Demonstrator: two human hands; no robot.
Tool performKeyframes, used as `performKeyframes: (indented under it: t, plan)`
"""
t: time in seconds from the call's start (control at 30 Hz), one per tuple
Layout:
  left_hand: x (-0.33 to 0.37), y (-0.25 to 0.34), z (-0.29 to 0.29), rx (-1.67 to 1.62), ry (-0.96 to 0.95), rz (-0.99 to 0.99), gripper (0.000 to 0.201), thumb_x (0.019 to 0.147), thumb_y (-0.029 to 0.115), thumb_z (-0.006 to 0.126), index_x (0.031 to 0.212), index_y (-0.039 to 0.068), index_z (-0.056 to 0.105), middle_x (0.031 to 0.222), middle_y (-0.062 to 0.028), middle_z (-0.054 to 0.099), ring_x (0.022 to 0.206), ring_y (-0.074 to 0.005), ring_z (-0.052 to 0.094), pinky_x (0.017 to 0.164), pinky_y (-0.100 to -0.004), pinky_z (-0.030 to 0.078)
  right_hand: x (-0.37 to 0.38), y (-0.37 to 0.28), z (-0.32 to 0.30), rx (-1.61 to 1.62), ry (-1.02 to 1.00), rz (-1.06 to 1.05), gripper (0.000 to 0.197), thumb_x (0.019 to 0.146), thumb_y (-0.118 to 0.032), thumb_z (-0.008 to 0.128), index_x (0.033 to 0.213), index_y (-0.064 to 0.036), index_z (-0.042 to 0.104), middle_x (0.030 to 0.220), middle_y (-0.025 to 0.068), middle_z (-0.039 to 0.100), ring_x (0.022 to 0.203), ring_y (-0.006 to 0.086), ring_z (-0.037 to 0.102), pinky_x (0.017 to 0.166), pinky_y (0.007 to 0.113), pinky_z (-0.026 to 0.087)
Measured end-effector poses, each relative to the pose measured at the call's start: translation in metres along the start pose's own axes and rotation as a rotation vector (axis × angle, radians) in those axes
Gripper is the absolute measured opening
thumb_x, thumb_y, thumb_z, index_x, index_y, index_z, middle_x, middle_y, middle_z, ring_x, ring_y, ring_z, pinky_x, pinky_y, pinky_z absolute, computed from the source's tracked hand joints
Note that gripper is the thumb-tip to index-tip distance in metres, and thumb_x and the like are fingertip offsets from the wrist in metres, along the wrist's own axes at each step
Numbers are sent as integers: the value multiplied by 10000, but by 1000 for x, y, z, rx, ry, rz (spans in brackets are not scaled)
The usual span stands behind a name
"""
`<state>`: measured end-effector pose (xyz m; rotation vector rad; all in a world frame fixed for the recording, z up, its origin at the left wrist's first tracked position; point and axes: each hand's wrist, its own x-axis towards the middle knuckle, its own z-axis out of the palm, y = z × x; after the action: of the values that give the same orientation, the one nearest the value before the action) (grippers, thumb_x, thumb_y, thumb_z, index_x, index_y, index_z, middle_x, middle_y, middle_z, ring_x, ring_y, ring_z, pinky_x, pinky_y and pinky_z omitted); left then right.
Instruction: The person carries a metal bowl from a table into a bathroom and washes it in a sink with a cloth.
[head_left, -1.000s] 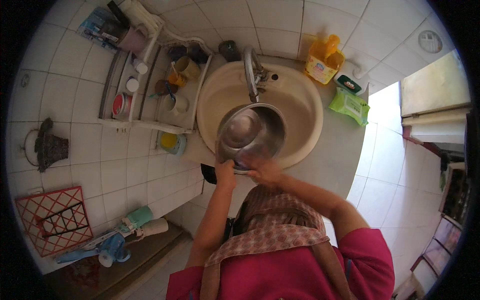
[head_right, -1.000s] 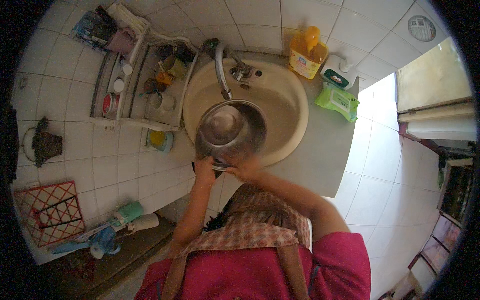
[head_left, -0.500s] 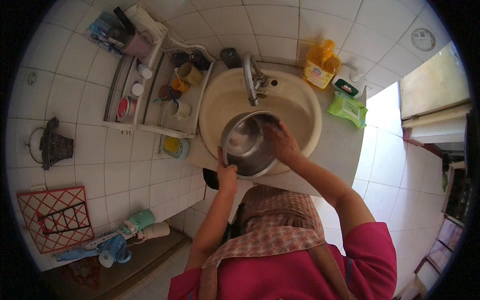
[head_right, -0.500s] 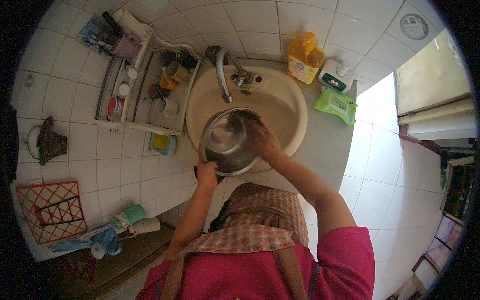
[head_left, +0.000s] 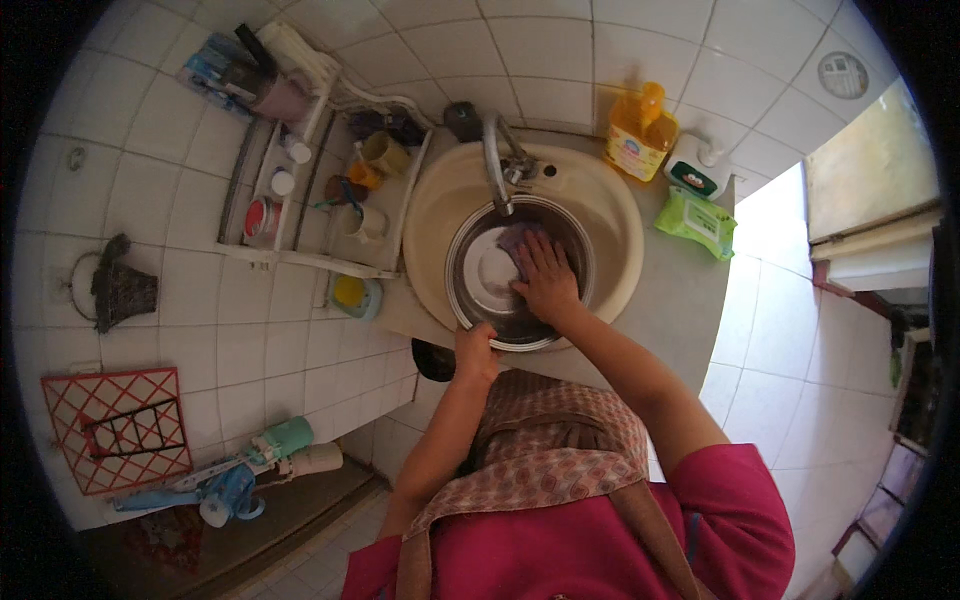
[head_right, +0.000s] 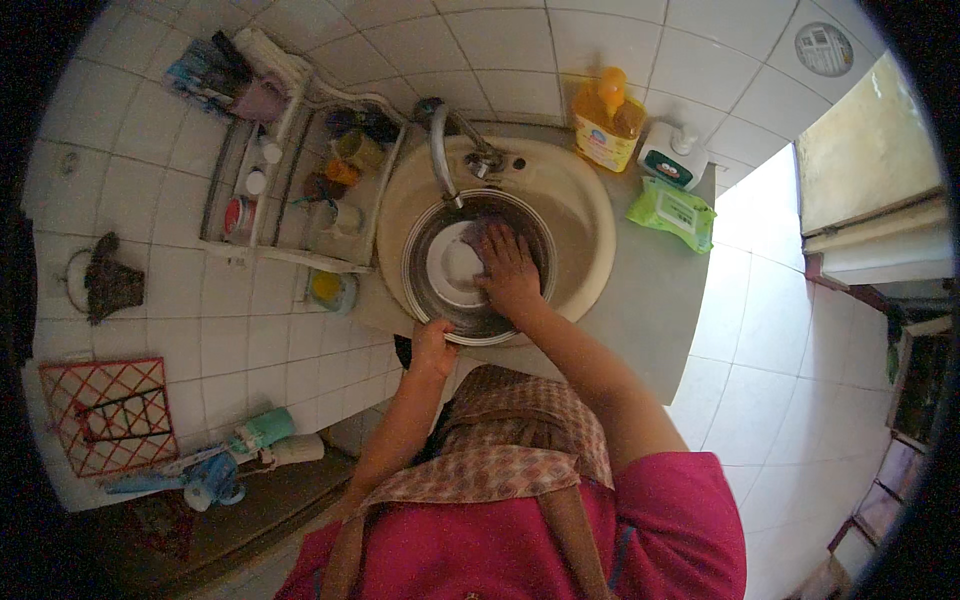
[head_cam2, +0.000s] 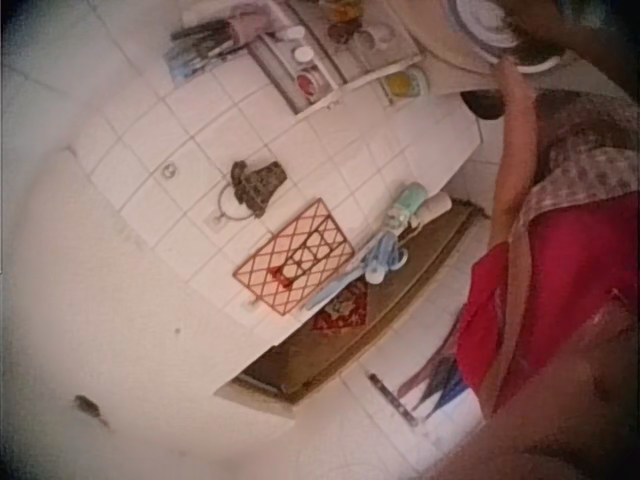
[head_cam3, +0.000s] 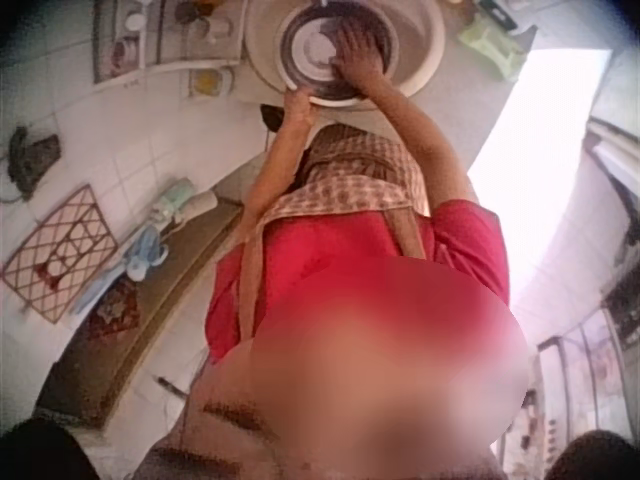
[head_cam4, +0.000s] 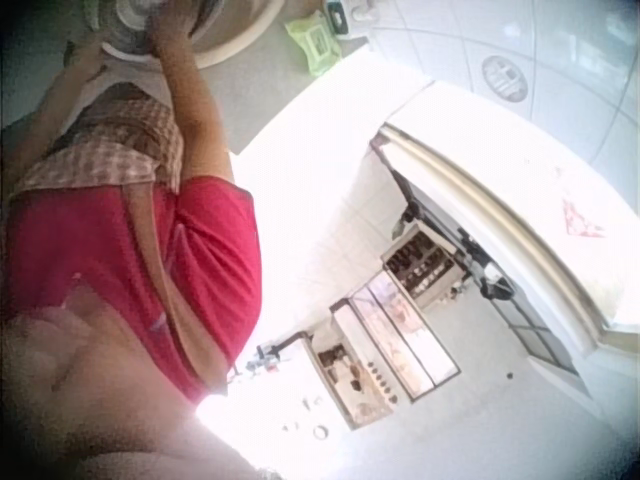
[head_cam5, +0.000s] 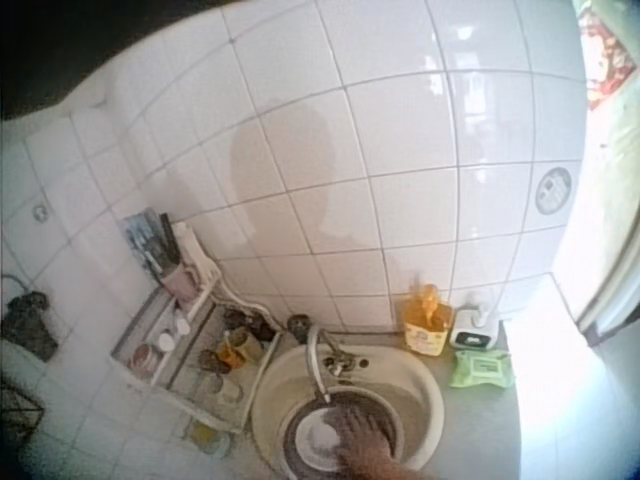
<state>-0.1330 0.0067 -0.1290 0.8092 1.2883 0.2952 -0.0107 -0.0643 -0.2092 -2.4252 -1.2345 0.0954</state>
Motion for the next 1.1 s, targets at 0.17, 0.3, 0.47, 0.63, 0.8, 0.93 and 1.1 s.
performKeyframes:
  t: [0.17,0.3,0.47,0.63,0.8,0.93,1.1]
  plan:
    - [19,-7,-12,84,-110,81,459,700,-47,472,1144,37,388,851,-85,464,678,-237,497,559,-391,439,-31,-19,45,447,-430,-260,600,871,-370,434,1331,-1,321,1446,176,165,1320,389,156,1043,546,149]
    - [7,-4,-17,22,-130,-60,442,700,-40,472,1131,11,388,869,-95,466,711,-247,508,608,-401,471,12,-25,-11,232,-199,-216,540,876,-300,420,1313,10,349,1444,165,189,1338,362,131,1060,529,115]
    - [13,-5,-15,29,-26,85,472,697,-39,476,1153,24,372,911,-104,467,775,-262,526,652,-424,484,-5,-8,-13,-311,-177,27,540,829,-309,460,1284,-24,409,1394,162,296,1306,324,229,1063,493,142]
    - [20,-14,-23,72,-65,111,588,707,-45,464,1263,41,291,1053,-162,449,891,-296,522,699,-445,500,-38,-44,-16,492,-580,142,452,775,-322,474,1117,-42,568,1266,129,461,1240,336,327,1053,512,151]
    - [17,-16,-25,10,-40,63,551,736,-29,474,1251,47,291,1088,-166,429,890,-316,520,694,-466,488,-34,15,-44,-345,-131,-21,379,789,-260,498,1127,-103,568,1281,70,434,1312,258,229,1035,597,125]
    - [1,-12,-11,104,-128,41,496,767,3,496,1223,45,307,1061,-161,427,863,-294,525,656,-466,478,-12,28,-56,-489,129,-21,334,798,-152,481,1118,-113,567,1353,70,351,1329,255,194,1033,603,141]
    - [-15,14,2,218,-135,17,330,774,28,521,1078,-28,405,907,-136,492,734,-262,551,600,-415,496,34,35,-62,-241,400,-2,317,784,-89,494,1097,-89,542,1367,80,333,1309,235,256,1032,559,199]
